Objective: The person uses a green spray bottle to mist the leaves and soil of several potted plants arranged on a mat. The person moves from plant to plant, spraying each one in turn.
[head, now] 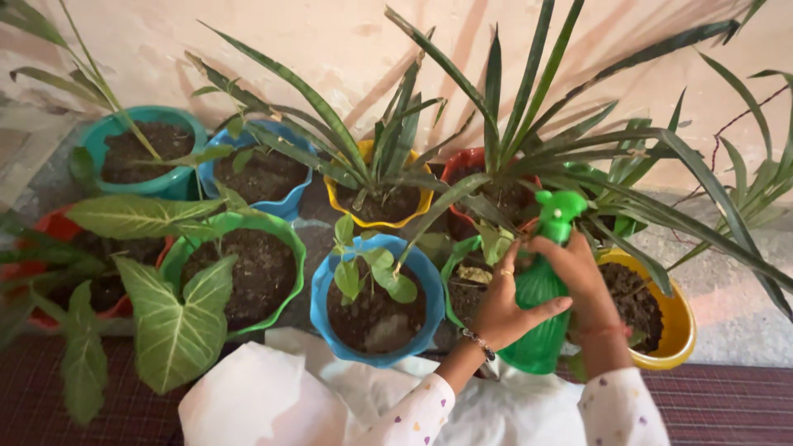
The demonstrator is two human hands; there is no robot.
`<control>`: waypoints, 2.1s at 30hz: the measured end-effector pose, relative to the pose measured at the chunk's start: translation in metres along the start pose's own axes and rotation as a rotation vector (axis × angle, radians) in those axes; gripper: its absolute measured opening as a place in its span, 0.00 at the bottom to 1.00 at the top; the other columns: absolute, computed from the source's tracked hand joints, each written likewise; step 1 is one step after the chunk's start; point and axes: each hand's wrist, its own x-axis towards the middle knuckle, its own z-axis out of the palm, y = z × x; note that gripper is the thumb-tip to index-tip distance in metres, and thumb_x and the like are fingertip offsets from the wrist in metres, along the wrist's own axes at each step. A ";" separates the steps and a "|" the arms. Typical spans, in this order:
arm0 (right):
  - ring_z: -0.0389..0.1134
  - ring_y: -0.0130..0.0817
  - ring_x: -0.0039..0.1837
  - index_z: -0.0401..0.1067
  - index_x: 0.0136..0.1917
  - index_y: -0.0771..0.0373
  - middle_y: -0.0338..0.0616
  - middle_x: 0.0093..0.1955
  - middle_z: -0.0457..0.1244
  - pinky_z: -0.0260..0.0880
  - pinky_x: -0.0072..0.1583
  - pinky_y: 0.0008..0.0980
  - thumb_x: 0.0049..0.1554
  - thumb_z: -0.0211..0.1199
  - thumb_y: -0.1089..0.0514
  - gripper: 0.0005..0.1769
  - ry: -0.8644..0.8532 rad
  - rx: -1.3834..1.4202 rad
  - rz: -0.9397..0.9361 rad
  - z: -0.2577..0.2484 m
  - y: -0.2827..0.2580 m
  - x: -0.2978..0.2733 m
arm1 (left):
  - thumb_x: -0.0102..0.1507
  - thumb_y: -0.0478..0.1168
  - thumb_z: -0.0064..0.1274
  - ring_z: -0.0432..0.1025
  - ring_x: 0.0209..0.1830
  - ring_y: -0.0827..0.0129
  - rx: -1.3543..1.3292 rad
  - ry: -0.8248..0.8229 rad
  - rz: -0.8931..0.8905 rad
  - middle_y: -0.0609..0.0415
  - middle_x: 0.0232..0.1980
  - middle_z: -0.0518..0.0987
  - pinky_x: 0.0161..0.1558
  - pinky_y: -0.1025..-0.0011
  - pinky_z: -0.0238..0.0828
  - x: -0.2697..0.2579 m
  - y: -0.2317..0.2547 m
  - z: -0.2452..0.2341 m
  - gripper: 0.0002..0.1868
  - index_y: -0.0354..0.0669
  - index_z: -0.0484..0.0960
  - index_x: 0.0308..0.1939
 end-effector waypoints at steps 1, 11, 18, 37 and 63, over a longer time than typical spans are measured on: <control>0.71 0.33 0.42 0.74 0.52 0.68 0.42 0.44 0.69 0.72 0.45 0.33 0.49 0.64 0.62 0.16 -0.007 -0.027 0.023 0.000 -0.009 0.009 | 0.54 0.61 0.65 0.66 0.73 0.52 -0.019 0.004 0.031 0.38 0.79 0.65 0.72 0.62 0.63 0.002 -0.001 -0.001 0.64 0.34 0.51 0.84; 0.70 0.36 0.41 0.76 0.46 0.70 0.47 0.39 0.69 0.69 0.45 0.36 0.53 0.66 0.59 0.11 0.031 -0.167 0.018 -0.008 0.014 0.089 | 0.58 0.50 0.67 0.65 0.71 0.53 0.073 0.123 0.087 0.38 0.72 0.66 0.74 0.61 0.61 0.063 -0.077 0.004 0.50 0.31 0.61 0.77; 0.71 0.31 0.43 0.76 0.48 0.67 0.42 0.43 0.70 0.70 0.48 0.33 0.52 0.67 0.57 0.13 -0.019 -0.090 -0.115 -0.016 0.019 0.106 | 0.51 0.61 0.66 0.69 0.64 0.56 -0.213 0.278 -0.165 0.37 0.66 0.71 0.64 0.63 0.65 0.106 -0.046 0.008 0.60 0.26 0.55 0.73; 0.68 0.27 0.47 0.78 0.48 0.68 0.43 0.44 0.70 0.68 0.48 0.35 0.55 0.66 0.55 0.13 0.143 -0.396 0.032 -0.003 0.027 0.107 | 0.45 0.58 0.68 0.81 0.51 0.56 0.157 0.241 -0.451 0.42 0.50 0.86 0.55 0.64 0.73 0.170 -0.071 0.005 0.37 0.37 0.85 0.51; 0.73 0.47 0.52 0.76 0.56 0.62 0.53 0.47 0.71 0.71 0.53 0.43 0.47 0.68 0.54 0.23 -0.015 -0.692 -0.165 -0.033 0.039 0.079 | 0.47 0.63 0.66 0.81 0.48 0.55 0.347 0.082 -0.413 0.43 0.48 0.86 0.51 0.62 0.74 0.141 -0.078 0.009 0.36 0.40 0.85 0.48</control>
